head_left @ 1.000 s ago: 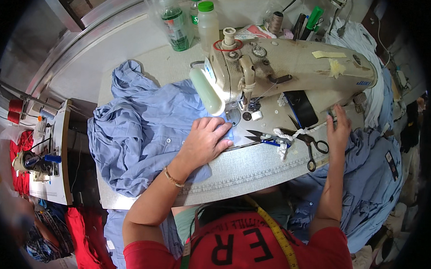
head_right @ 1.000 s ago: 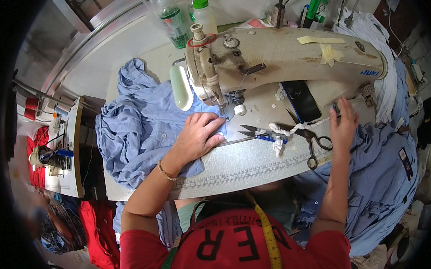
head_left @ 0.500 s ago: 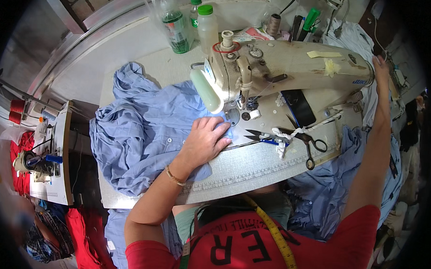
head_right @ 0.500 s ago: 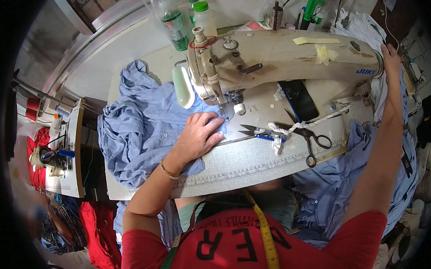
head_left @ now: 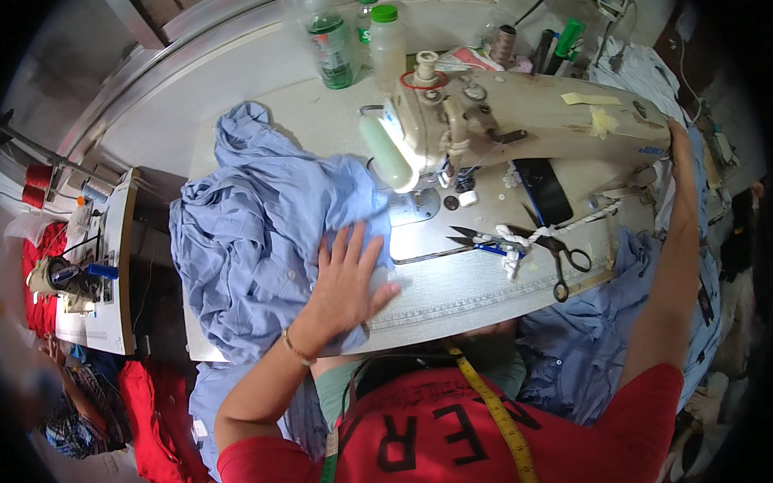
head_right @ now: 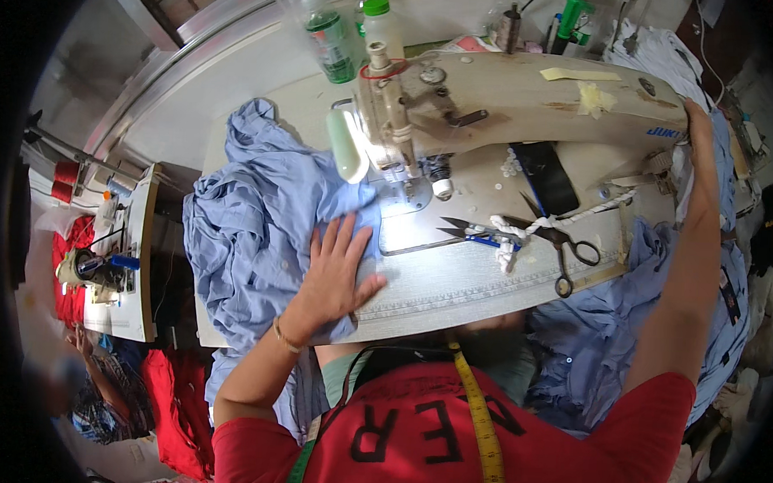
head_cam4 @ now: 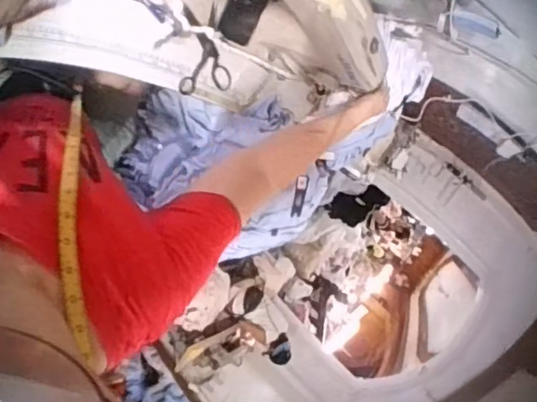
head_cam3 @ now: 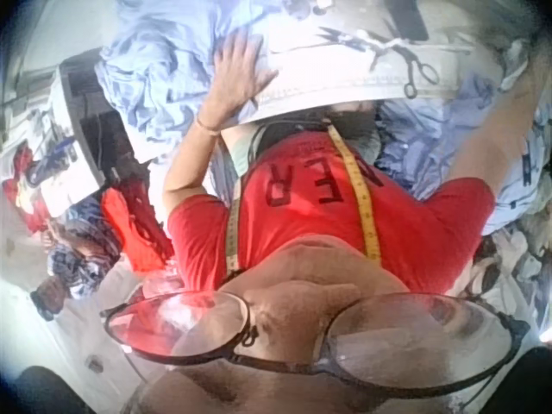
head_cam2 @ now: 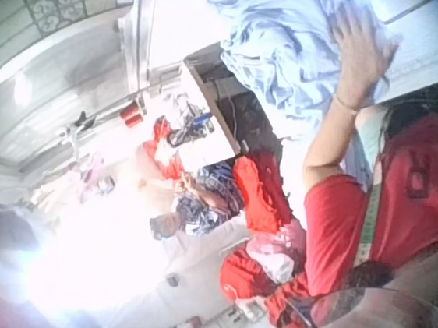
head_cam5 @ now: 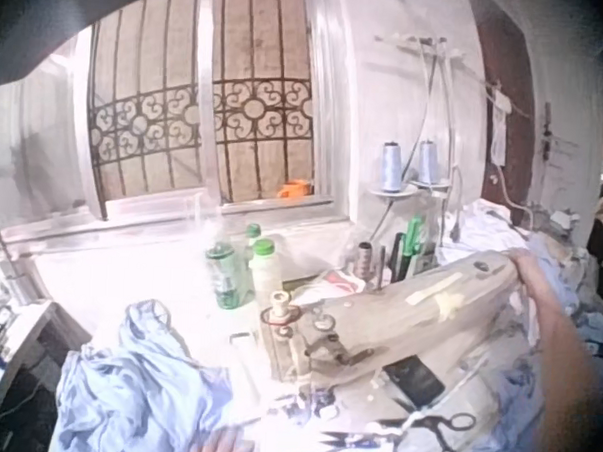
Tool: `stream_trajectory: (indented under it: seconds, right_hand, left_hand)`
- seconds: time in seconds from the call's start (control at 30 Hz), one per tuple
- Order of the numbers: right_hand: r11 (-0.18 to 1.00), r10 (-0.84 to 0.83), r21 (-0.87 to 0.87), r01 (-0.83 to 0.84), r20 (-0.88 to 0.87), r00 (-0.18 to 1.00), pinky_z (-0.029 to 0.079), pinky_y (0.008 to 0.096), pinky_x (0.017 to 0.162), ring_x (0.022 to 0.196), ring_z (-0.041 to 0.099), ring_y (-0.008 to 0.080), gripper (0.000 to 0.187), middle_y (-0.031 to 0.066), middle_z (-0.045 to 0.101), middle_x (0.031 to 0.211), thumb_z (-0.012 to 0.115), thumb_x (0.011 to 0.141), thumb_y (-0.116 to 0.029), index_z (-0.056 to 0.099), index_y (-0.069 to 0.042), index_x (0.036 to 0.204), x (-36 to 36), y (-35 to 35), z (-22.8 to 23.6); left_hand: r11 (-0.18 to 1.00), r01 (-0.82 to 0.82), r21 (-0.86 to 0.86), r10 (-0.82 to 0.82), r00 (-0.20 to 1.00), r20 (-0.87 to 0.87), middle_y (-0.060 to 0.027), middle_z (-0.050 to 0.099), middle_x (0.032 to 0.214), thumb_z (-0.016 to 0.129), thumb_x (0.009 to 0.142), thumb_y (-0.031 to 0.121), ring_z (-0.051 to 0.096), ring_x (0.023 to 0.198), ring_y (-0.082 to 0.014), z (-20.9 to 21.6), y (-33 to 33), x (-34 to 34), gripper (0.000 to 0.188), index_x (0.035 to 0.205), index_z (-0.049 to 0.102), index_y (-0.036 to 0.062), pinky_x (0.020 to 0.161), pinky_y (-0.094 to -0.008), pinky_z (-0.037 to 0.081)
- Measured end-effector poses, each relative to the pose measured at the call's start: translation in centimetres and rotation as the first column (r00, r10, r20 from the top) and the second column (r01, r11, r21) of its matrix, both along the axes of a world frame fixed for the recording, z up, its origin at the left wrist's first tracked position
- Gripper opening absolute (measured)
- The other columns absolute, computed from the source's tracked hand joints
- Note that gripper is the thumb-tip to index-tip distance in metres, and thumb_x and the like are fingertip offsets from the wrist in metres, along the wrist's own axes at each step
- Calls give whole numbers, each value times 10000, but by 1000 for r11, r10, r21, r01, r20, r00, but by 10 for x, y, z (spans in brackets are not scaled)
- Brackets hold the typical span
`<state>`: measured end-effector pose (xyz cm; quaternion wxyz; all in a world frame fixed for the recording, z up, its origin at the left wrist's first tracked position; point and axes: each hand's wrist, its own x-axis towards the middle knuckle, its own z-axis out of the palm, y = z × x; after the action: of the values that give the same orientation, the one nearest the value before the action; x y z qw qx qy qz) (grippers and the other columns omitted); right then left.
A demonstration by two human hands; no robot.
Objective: The person uses an industrial sewing machine to stitch a blue button-down shirt, aligning the fabric with their hands and occasionally using shears to trim threads.
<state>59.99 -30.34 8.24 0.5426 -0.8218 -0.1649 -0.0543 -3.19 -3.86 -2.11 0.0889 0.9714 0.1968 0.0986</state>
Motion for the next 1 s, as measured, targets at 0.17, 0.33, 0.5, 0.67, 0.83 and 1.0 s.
stream_trajectory:
  seconds: [0.17, 0.33, 0.5, 0.67, 0.83, 1.0]
  right_hand:
    - [989, 26, 106, -101, 551, 834, 421, 316, 958, 1078, 590, 195, 326, 96, 629, 1185, 544, 948, -272, 654, -68, 1177, -146, 53, -6]
    - [494, 852, -494, -715, 111, 512, 479, 328, 898, 1047, 587, 259, 341, 108, 586, 1171, 625, 791, -21, 640, -79, 1126, -377, 89, -57]
    - [537, 808, -703, -466, 270, 524, 463, 384, 943, 1114, 531, 310, 374, 131, 588, 1153, 583, 814, -23, 595, -51, 1187, -377, 102, -99]
    - [544, 802, -736, -403, 315, 507, 465, 418, 881, 1030, 549, 303, 219, 114, 599, 1038, 586, 847, -82, 615, -47, 1062, -376, 111, -100]
    - [549, 806, -698, -460, 296, 512, 449, 421, 832, 949, 551, 348, 173, 142, 602, 956, 587, 871, -104, 613, -31, 1025, -374, 122, -98]
    - [589, 801, -518, -621, 270, 534, 464, 434, 808, 896, 593, 368, 186, 168, 631, 942, 537, 916, -122, 578, -35, 1076, -379, 127, -97]
  left_hand:
    - [997, 24, -77, -20, 998, 60, -261, 400, 1395, 583, 890, 407, 379, 1277, -428, 8, -19, -33, 591, 1301, 472, -3, 1084, -571, 253]
    - [967, 92, -239, -22, 960, 279, -194, 560, 1226, 580, 879, 51, 512, 1142, -383, 5, 4, -15, 311, 1183, 554, -13, 992, -435, 395]
    - [905, 151, -398, 7, 930, 368, -195, 593, 1134, 496, 901, -47, 591, 1007, -331, 5, 41, 21, 263, 1153, 568, -44, 907, -340, 467]
    - [682, 57, -729, 232, 929, 289, -99, 599, 1064, 456, 921, -68, 588, 894, -146, -4, 60, 31, 270, 1163, 571, -38, 804, -246, 496]
    - [720, 62, -691, 196, 937, 288, -75, 596, 1039, 492, 914, -46, 580, 871, -144, -8, 64, 33, 239, 1128, 595, -18, 780, -246, 491]
    - [864, 136, -484, 43, 939, 341, -109, 587, 991, 578, 866, 2, 582, 853, -206, 9, 56, 39, 155, 1014, 621, -7, 785, -289, 476]
